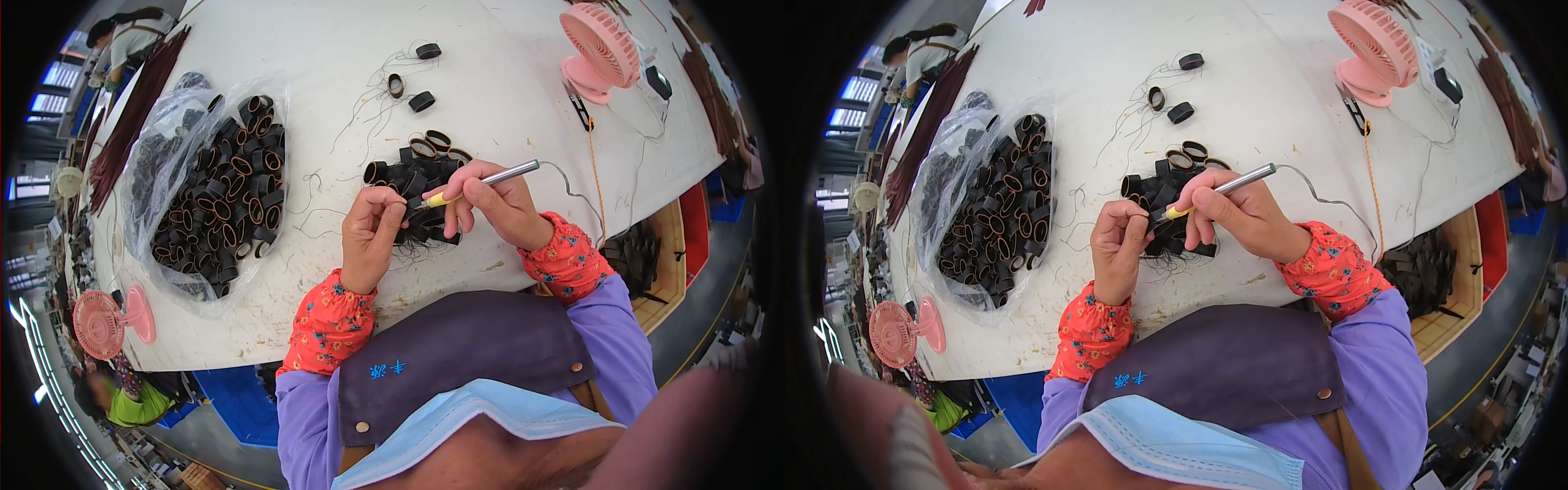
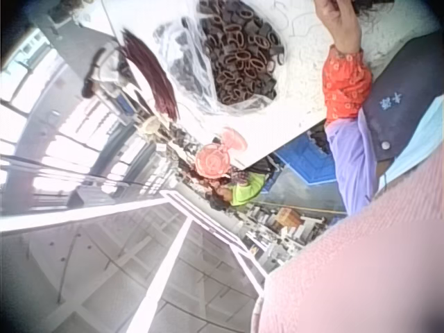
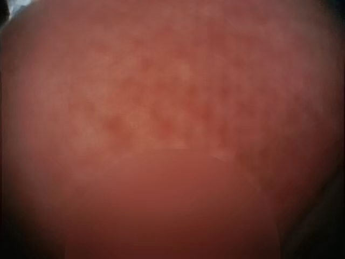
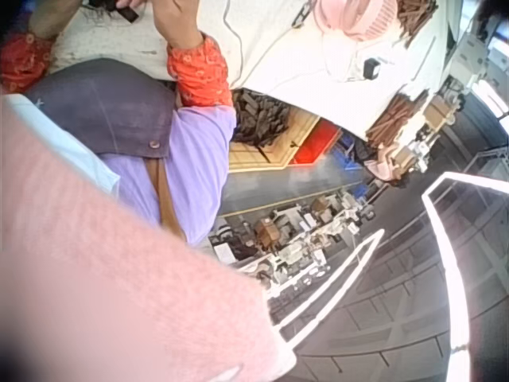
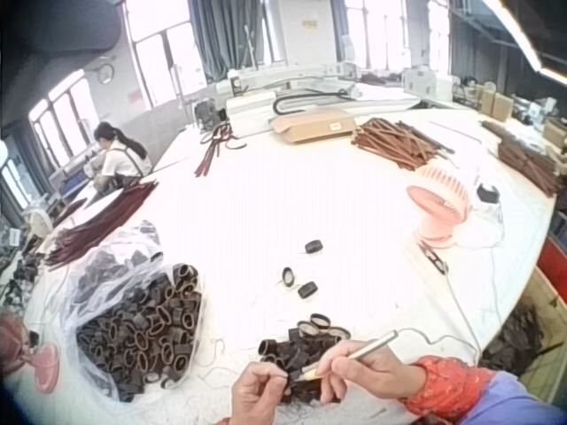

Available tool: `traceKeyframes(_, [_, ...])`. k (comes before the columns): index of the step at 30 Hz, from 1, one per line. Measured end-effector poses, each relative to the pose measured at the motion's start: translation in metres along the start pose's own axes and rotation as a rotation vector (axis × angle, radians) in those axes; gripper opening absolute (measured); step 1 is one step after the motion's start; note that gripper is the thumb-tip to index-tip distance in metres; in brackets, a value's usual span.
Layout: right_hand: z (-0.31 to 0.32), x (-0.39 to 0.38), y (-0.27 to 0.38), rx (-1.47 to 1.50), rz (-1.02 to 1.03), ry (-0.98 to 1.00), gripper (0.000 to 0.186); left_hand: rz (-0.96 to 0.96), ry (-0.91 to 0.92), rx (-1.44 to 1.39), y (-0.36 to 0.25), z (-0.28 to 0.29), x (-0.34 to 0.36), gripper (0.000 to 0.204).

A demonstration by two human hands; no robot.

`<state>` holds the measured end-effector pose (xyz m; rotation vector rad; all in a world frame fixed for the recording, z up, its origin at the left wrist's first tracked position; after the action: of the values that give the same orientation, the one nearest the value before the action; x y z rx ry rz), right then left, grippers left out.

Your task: Applying a yellow finish or adhesive to the edges of small black leather loops using a precision applicator pen.

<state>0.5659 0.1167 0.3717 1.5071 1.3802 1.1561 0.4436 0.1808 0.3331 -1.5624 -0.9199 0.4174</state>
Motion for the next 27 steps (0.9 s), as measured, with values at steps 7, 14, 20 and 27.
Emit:
traceKeyframes(7, [0.006, -0.003, 0.006, 0.035, 0.026, -0.037, 0.025, 0.067, -0.005, -0.003, 0.004, 0.002, -0.001, 0.006])
traceKeyframes(14, [-0.018, 0.0, 0.031, -0.761, 0.348, -0.114, 0.031, 0.013, 0.066, -0.058, 0.004, -0.006, -0.003, 0.007])
traceKeyframes(20, [-0.01, -0.003, 0.035, -0.797, 0.358, -0.127, 0.032, 0.044, 0.061, 0.078, -0.007, -0.003, 0.003, 0.02])
traceKeyframes(27, [-0.021, -0.007, 0.037, -0.82, 0.449, -0.048, 0.03, 0.092, 0.13, 0.132, 0.002, -0.006, -0.001, 0.019])
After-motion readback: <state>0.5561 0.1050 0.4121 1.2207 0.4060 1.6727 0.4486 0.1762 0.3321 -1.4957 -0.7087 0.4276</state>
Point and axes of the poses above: each hand's wrist, its own x-axis towards the middle knuckle, its own z-axis out of the back of the hand, y = z × x, the point moved 10 cm from there along x, towards the middle knuckle, and after that the axes turned 8 degrees about -z, right-handed, at the moved point
